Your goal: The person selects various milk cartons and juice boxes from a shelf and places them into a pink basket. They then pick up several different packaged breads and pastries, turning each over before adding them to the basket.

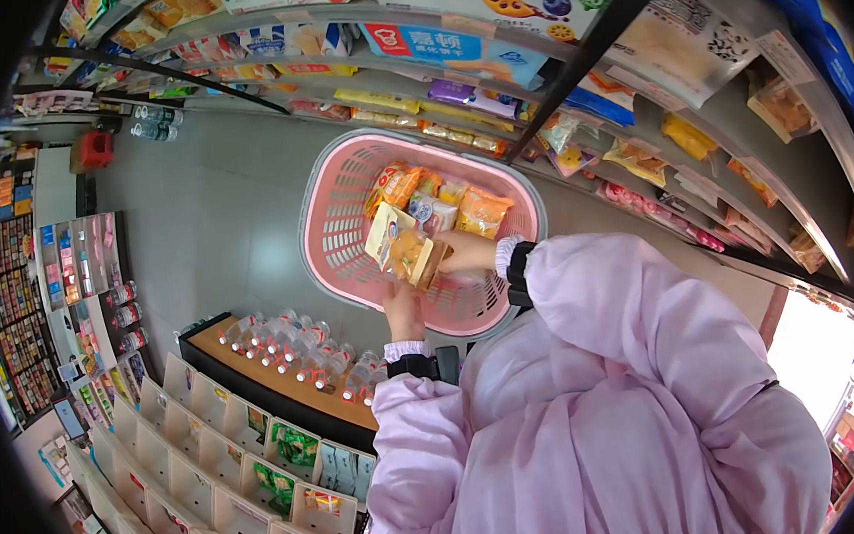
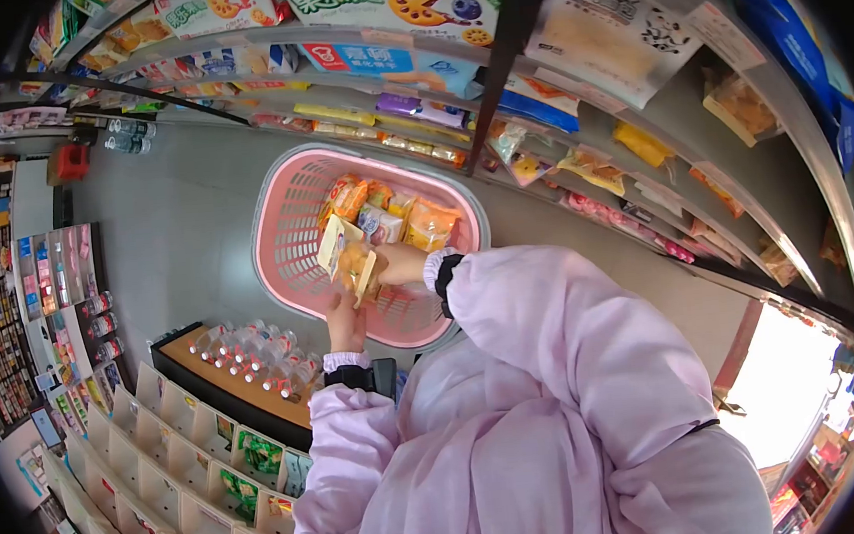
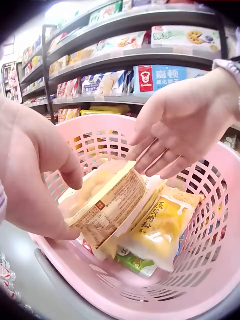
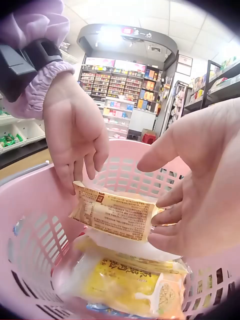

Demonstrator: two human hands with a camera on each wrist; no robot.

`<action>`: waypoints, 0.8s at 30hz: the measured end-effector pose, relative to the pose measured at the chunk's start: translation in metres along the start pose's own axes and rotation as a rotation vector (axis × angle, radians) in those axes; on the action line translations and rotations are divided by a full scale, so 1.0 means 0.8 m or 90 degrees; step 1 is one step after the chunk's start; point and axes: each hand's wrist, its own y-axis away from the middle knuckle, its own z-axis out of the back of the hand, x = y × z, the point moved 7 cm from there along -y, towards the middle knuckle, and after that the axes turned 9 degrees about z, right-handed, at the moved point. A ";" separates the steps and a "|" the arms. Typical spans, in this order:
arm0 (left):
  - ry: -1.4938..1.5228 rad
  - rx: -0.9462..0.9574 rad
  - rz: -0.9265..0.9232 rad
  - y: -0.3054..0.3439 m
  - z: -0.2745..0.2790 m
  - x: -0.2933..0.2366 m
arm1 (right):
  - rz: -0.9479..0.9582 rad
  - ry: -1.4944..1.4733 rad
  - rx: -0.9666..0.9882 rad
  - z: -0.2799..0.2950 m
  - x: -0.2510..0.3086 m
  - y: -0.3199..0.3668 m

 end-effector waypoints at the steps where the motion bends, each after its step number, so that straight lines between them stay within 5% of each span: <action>1: -0.030 0.022 -0.013 -0.004 -0.001 0.003 | -0.026 0.043 0.004 0.008 0.019 0.013; 3: -0.101 -0.030 -0.093 -0.017 0.014 0.012 | 0.135 -0.115 -0.047 0.017 0.059 0.047; 5: -0.165 -0.001 -0.164 0.005 -0.009 0.001 | -0.041 0.026 0.055 0.020 0.027 0.070; 7: -0.105 0.107 -0.197 0.039 -0.049 -0.010 | -0.064 0.128 0.067 0.035 0.018 0.106; 9: -0.119 0.106 -0.121 0.062 -0.074 -0.004 | 0.017 0.020 0.032 0.050 0.010 0.147; 13: -0.219 0.291 -0.033 0.129 -0.169 0.004 | 0.049 0.000 -0.093 0.108 0.066 0.255; 16: -0.336 0.399 -0.052 0.183 -0.260 0.001 | 0.167 0.070 -0.238 0.157 0.125 0.327; 19: -0.376 0.513 -0.176 0.219 -0.341 -0.021 | 0.265 0.074 -0.408 0.214 0.179 0.375; 24: -0.378 0.535 -0.418 0.295 -0.450 -0.091 | 0.382 0.109 -0.724 0.313 0.235 0.422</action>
